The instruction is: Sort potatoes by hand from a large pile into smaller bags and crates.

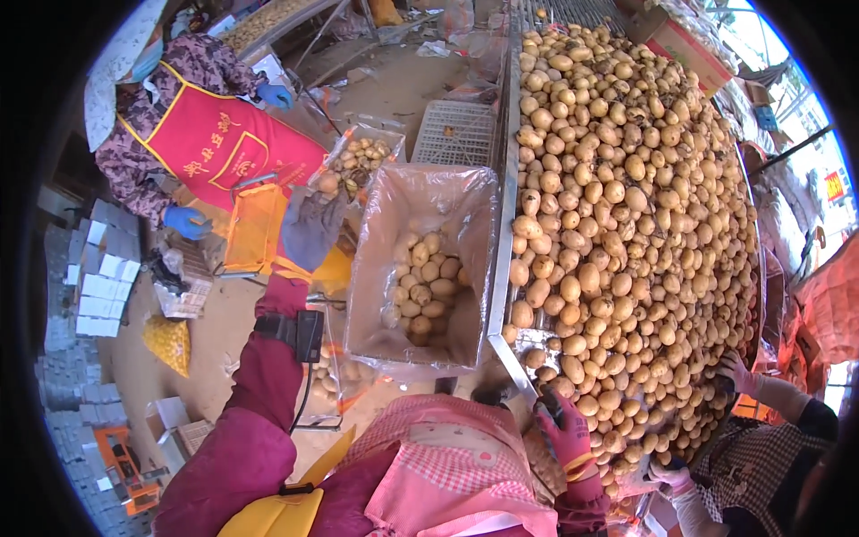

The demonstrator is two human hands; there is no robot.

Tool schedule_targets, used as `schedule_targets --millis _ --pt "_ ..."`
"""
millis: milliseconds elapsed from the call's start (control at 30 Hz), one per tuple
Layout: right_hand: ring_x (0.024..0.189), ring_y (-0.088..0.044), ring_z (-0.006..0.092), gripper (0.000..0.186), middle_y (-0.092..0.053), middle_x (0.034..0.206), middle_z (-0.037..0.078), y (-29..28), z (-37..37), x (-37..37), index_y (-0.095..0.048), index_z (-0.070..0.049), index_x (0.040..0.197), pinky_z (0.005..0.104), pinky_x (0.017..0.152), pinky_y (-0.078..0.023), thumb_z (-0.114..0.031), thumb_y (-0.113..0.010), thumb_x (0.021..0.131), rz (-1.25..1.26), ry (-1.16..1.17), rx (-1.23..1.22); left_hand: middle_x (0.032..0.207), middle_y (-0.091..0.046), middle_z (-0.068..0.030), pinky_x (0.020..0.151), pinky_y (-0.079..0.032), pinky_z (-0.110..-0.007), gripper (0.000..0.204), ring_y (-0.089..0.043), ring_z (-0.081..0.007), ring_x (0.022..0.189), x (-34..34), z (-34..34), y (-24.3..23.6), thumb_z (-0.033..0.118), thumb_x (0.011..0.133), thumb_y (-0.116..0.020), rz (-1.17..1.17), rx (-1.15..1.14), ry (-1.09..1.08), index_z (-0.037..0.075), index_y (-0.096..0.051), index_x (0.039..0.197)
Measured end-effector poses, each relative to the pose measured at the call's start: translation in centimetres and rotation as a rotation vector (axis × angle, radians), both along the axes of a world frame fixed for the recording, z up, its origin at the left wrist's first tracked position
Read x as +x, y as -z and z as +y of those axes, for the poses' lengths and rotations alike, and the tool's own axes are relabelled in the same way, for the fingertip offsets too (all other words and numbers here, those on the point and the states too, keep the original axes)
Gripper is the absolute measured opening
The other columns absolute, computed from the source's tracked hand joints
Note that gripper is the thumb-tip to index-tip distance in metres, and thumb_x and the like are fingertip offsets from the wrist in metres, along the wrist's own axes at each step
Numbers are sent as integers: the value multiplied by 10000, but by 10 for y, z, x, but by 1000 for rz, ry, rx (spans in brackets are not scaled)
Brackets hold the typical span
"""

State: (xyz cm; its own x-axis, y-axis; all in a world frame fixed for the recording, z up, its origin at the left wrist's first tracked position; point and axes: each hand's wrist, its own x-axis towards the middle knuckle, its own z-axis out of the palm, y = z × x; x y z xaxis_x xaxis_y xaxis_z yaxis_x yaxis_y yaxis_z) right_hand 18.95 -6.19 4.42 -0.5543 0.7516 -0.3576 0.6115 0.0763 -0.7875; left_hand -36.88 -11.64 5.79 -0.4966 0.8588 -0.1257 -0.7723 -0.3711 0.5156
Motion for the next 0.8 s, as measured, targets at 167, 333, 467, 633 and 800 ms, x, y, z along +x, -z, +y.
schedule_targets --millis 167,333,467,633,800 --pt "1083 -648 319 547 -662 1187 190 -13 -30 6 -547 -38 1358 409 927 -505 -322 -673 908 -77 50 -56 1464 -483 -136 1162 -329 -384 514 -434 -244 1377 38 42 34 378 1013 -542 131 -133 196 117 -460 1447" --pt "1032 -661 325 552 -657 1175 183 1 -62 54 -549 -83 1365 401 895 -517 -352 -681 902 -52 73 -139 1523 -434 -115 1185 -283 -394 560 -405 -260 1413 112 68 57 357 1049 -463 507 -318 553 82 -354 1524" --pt "1178 -574 356 808 -584 1251 194 18 -85 97 -423 -118 1474 457 943 -498 -290 -797 779 -373 906 456 1449 -496 -147 1090 -420 -386 519 -522 -263 1303 145 93 64 220 1040 -502 869 -428 628 22 -369 1501" --pt "1163 -577 385 926 -519 1319 229 37 -19 120 -327 -132 1518 479 926 -494 -278 -829 753 -441 953 54 1395 -547 -151 1039 -466 -382 486 -567 -265 1246 243 125 58 170 1026 -535 980 -298 879 -8 -419 1463" --pt "1289 -520 365 771 -507 1406 253 42 57 101 -360 -22 1485 417 1064 -425 -271 -725 853 502 1062 437 1414 -538 -140 1059 -446 -359 458 -536 -246 1283 343 128 47 140 1004 -553 1518 -17 1166 -33 -459 1417"
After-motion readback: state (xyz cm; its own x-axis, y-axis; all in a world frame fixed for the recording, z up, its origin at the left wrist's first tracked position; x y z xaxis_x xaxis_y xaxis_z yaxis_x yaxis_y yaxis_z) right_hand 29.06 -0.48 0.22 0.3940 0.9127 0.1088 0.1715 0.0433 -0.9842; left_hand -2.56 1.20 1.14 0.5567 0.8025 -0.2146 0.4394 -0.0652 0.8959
